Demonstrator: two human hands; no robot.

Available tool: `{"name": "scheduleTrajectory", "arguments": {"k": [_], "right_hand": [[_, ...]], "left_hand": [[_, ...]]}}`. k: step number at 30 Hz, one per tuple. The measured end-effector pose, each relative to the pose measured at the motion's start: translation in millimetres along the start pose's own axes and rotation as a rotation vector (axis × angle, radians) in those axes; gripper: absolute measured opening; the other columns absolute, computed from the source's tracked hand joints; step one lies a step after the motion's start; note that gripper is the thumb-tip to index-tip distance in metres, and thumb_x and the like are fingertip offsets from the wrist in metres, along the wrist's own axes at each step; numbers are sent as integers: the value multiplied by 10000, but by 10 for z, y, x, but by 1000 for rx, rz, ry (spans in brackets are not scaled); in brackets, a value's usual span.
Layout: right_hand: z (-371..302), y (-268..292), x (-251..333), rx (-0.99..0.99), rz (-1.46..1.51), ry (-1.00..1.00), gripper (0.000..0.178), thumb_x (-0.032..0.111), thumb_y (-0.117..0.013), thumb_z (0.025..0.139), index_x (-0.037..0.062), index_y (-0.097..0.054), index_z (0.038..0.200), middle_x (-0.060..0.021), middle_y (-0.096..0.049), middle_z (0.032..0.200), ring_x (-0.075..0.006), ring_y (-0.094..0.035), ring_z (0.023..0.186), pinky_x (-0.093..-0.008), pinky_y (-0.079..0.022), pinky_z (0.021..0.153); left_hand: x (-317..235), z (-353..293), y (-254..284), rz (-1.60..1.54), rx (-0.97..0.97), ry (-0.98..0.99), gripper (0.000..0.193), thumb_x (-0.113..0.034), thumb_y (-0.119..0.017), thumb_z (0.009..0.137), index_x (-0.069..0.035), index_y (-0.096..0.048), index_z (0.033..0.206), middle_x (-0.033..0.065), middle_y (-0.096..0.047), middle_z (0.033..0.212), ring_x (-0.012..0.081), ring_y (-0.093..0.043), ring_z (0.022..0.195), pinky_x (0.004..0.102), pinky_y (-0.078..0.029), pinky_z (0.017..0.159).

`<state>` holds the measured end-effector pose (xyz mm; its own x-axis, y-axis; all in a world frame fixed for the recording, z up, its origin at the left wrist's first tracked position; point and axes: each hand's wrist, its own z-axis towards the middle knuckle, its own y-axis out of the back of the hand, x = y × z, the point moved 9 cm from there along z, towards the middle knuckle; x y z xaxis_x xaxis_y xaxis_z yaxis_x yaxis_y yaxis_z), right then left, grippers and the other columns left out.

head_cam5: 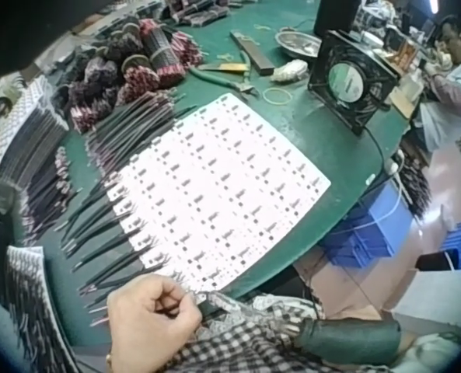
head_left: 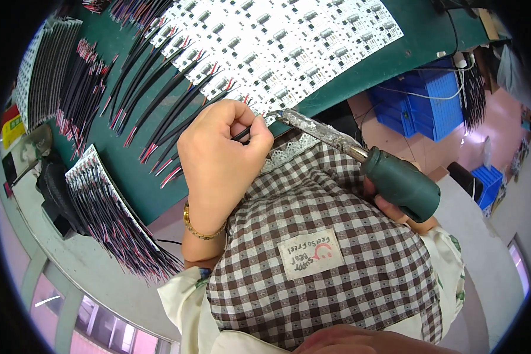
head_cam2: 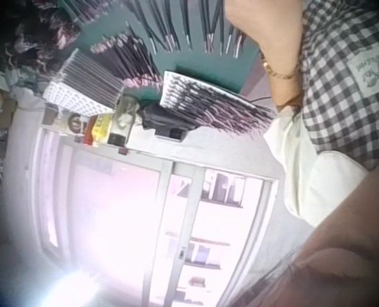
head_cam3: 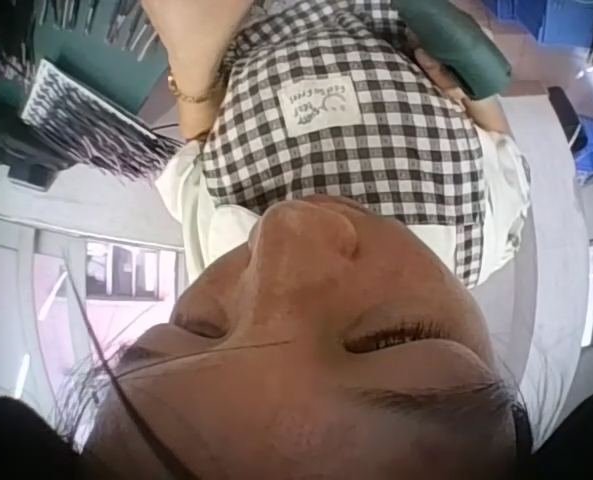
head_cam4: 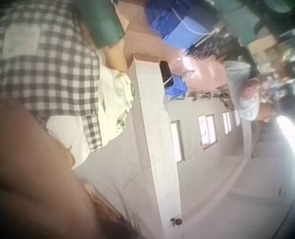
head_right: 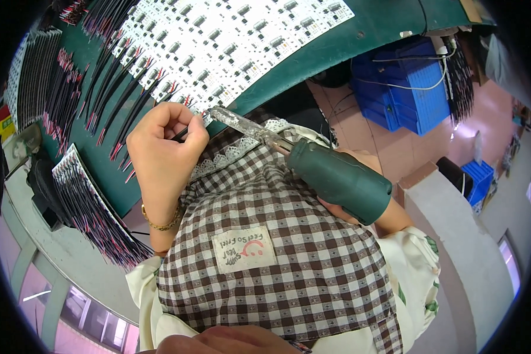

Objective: The person places wires onto contact points of a circuit board panel and solders them to the board using a soldering iron.

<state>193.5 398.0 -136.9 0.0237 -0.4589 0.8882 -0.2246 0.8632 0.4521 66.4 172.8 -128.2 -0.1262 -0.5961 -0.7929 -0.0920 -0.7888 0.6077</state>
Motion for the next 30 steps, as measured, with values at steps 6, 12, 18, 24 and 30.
{"name": "scheduleTrajectory", "arguments": {"k": [6,12,18,24,30], "right_hand": [[86,24,325,-42,-208,246,411,172,-709,601,23,-608,970,-95,-619,824,-240,-625,651,-292,-507,599],[-366,3,-200,-69,302,-392,473,283,-679,786,24,-555,1162,-109,-619,922,-212,-604,825,-332,-469,744],[11,11,42,-13,239,-110,230,192,-651,720,39,-627,891,-64,-630,689,-235,-624,621,-305,-499,592],[-80,20,-10,-46,178,-67,346,207,-703,646,25,-630,931,-77,-636,779,-245,-630,640,-304,-501,597],[-46,34,99,-22,-50,105,410,185,-708,609,18,-618,972,-109,-629,822,-265,-630,656,-308,-510,607]], "left_hand": [[-16,1,-5,27,-3,-7,116,-40,-693,658,-28,-578,667,63,-558,599,163,-534,500,283,-424,489],[-3,4,12,39,2,-5,111,-40,-691,656,-27,-581,666,60,-560,599,161,-534,502,281,-426,490],[-8,10,6,43,1,-11,103,-44,-689,659,-29,-588,667,57,-563,600,157,-533,503,278,-428,492],[-6,35,-8,0,73,-24,97,-54,-691,662,-31,-598,670,54,-567,599,154,-530,500,274,-426,493],[-3,81,-59,21,188,-19,94,-71,-690,663,-29,-606,666,57,-558,585,156,-524,497,278,-413,487]]}}
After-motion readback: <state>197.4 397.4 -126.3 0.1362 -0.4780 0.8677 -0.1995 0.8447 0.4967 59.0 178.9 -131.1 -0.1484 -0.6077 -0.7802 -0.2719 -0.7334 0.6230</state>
